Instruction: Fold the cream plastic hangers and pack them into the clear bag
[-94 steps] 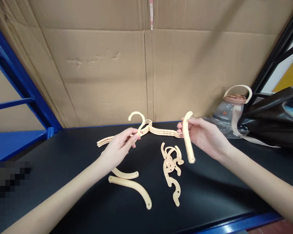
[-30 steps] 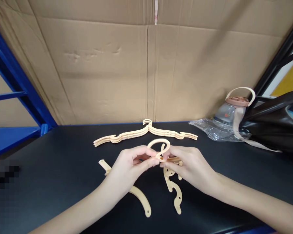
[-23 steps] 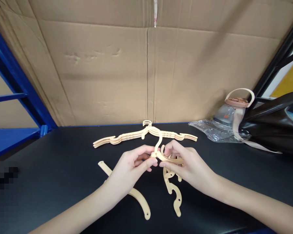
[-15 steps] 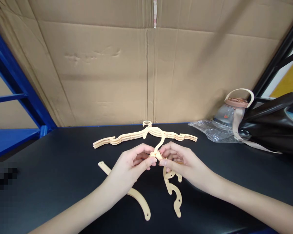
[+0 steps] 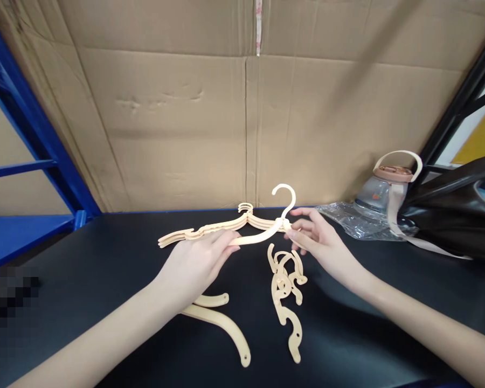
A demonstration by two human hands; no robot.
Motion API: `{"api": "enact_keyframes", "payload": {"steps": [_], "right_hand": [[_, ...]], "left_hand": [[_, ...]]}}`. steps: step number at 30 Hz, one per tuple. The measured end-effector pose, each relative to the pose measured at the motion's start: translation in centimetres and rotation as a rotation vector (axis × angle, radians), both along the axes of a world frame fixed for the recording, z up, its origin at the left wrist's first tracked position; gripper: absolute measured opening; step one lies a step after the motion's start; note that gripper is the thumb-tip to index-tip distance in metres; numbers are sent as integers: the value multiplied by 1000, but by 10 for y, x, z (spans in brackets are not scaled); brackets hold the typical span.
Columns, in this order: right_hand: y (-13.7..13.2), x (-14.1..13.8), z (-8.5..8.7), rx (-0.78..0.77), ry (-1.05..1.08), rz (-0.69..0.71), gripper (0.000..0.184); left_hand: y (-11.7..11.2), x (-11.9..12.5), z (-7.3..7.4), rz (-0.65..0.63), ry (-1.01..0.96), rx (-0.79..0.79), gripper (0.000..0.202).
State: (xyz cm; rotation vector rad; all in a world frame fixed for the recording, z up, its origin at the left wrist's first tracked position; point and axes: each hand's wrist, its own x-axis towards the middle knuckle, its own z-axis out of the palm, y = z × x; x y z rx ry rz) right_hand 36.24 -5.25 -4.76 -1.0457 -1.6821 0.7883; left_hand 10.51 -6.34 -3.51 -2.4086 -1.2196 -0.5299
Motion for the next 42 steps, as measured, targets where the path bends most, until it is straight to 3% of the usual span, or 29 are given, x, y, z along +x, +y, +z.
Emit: {"api": "enact_keyframes", "payload": {"steps": [4, 6, 11, 15, 18, 21, 24, 26, 28, 31, 34, 42], "right_hand": [[-14, -2, 4, 634, -318, -333, 27], [-23, -5, 8, 869, -490, -353, 27], [-40, -19, 8, 999, -823, -168, 40], [-39, -19, 5, 1003, -965, -38, 36], [-31, -9, 9, 982, -1035, -2, 37], [-19, 2, 16, 919, -1126, -137, 35], [-5, 12, 18, 793, -1181, -312, 30], [2, 17, 16, 702, -1190, -372, 27], [6, 20, 13, 606, -1217, -403, 26], [6, 21, 10, 453, -1295, -406, 27], [0, 17, 9, 345, -1331, -388, 29], [-10, 9, 0, 345, -1243, -180, 29]], "left_hand": [[-4, 3, 4, 102, -38, 3, 27], [-6, 5, 7, 85, -70, -15, 28], [-20, 13, 8, -134, -170, -119, 29], [-30, 21, 4, -281, -248, -268, 23], [-29, 23, -2, -207, -334, -410, 24], [-25, 24, -6, -111, -389, -352, 40], [-28, 28, -6, -302, -209, -300, 39], [-33, 31, -4, -483, -53, -367, 37], [-36, 33, -4, -555, 26, -444, 32], [-34, 31, -7, -503, 62, -467, 25], [-26, 25, -9, -434, 98, -380, 26], [-22, 19, -8, -354, 160, -313, 26]]}}
